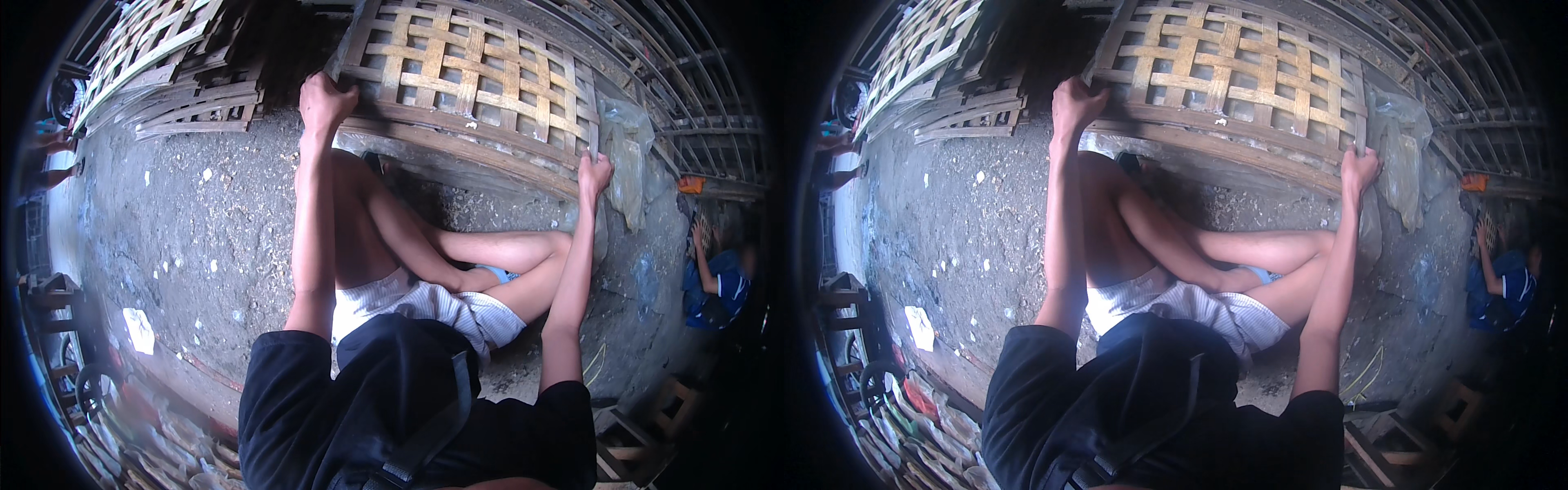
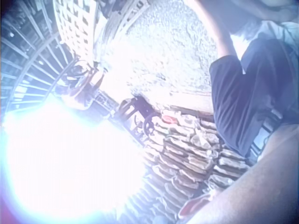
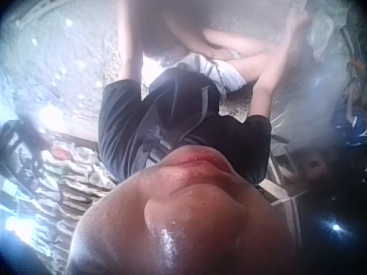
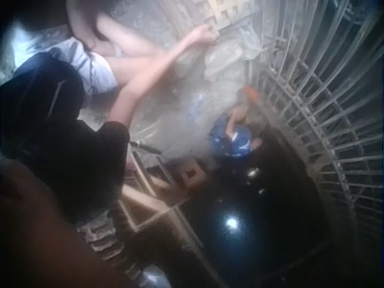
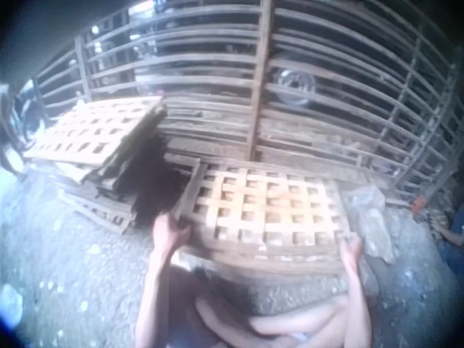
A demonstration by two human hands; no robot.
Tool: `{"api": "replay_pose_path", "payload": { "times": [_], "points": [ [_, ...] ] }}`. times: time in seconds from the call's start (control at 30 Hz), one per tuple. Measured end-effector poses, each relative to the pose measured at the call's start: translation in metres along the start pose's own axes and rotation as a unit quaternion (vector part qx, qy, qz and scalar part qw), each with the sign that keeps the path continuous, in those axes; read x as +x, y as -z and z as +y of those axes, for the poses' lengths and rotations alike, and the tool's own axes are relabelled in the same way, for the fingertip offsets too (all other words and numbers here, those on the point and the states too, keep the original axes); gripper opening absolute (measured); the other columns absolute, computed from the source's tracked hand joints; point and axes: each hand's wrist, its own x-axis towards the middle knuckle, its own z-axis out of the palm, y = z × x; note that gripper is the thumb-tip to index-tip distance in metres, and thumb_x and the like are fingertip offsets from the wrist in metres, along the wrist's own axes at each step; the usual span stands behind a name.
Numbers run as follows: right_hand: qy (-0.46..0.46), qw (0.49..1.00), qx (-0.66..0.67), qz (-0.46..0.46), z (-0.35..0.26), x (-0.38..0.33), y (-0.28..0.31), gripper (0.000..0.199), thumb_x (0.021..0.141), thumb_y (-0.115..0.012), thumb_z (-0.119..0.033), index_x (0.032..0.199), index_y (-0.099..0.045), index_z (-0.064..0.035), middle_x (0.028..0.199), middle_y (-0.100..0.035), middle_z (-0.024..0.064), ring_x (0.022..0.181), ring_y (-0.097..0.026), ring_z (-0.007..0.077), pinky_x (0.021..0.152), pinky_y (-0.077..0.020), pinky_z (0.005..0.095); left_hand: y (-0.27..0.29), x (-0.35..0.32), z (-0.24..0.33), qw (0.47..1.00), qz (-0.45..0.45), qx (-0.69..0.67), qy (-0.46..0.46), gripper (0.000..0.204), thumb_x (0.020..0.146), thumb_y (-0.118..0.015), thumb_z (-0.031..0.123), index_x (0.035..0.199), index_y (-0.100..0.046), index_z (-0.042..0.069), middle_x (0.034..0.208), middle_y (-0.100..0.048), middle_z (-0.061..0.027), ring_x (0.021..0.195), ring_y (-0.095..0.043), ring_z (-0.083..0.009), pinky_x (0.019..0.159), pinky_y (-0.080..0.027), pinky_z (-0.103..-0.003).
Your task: The person sits on the floor and places a clear plastic sheet over a wooden lattice frame, then smooths and adjusts the sheet. They lift and reposition the lattice, continuing to align and press the plastic sheet over the frame.
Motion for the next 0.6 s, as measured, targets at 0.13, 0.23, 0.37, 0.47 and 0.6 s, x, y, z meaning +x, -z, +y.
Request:
{"api": "replay_pose_path", "payload": {
  "times": [0.13, 0.23, 0.37, 0.47, 0.6],
  "points": [
    [-0.013, 0.998, 0.065, 0.012, -0.008, -0.013, 0.009, 0.042, 0.086, -0.078, -0.036, 0.108, -0.076, 0.0003, 0.102, -0.077, 0.0234, 0.097, -0.075, 0.0379, 0.09, -0.0546, 0.0442, 0.007, -0.004, 0.001, 0.999, 0.009, -0.042, 0.008, 0.041, 0.07, -0.085, 0.031, 0.083, -0.071, -0.005, 0.084, -0.074, -0.025, 0.086, -0.074, -0.0395, 0.081, -0.059, -0.044],
    [-0.017, 1.0, -0.012, -0.018, -0.018, -0.025, 0.022, 0.042, 0.086, -0.078, -0.037, 0.108, -0.075, -0.0013, 0.099, -0.078, 0.0205, 0.095, -0.075, 0.0364, 0.088, -0.055, 0.0444, 0.013, -0.006, 0.004, 0.999, -0.008, -0.039, 0.022, 0.04, 0.071, -0.085, 0.031, 0.084, -0.072, -0.005, 0.09, -0.073, -0.0262, 0.092, -0.073, -0.0395, 0.084, -0.058, -0.045],
    [0.006, 0.997, -0.078, 0.008, -0.021, -0.028, 0.033, 0.045, 0.087, -0.076, -0.037, 0.114, -0.071, -0.0016, 0.111, -0.07, 0.0193, 0.104, -0.068, 0.0384, 0.094, -0.0505, 0.0476, -0.004, -0.003, -0.005, 0.997, 0.023, 0.061, -0.028, 0.047, 0.071, -0.088, 0.033, 0.093, -0.07, -0.004, 0.108, -0.068, -0.026, 0.108, -0.066, -0.0409, 0.092, -0.054, -0.048],
    [0.064, 0.989, -0.109, 0.08, -0.052, -0.056, 0.048, 0.045, 0.089, -0.077, -0.038, 0.118, -0.069, -0.0046, 0.117, -0.066, 0.0164, 0.107, -0.064, 0.0353, 0.097, -0.0486, 0.0466, -0.004, -0.012, 0.001, 0.991, 0.11, 0.058, -0.049, 0.051, 0.073, -0.089, 0.035, 0.103, -0.065, 0.0, 0.112, -0.061, -0.0222, 0.112, -0.06, -0.0414, 0.092, -0.052, -0.051],
    [0.153, 0.978, 0.136, -0.031, -0.108, -0.101, 0.056, 0.035, 0.093, -0.077, -0.03, 0.117, -0.069, -0.006, 0.115, -0.063, 0.0143, 0.108, -0.063, 0.0314, 0.101, -0.0472, 0.0447, -0.012, -0.009, 0.022, 0.98, 0.121, -0.05, -0.153, 0.041, 0.08, -0.085, 0.029, 0.105, -0.063, 0.005, 0.106, -0.06, -0.0189, 0.102, -0.06, -0.0395, 0.087, -0.051, -0.051]
  ]
}}
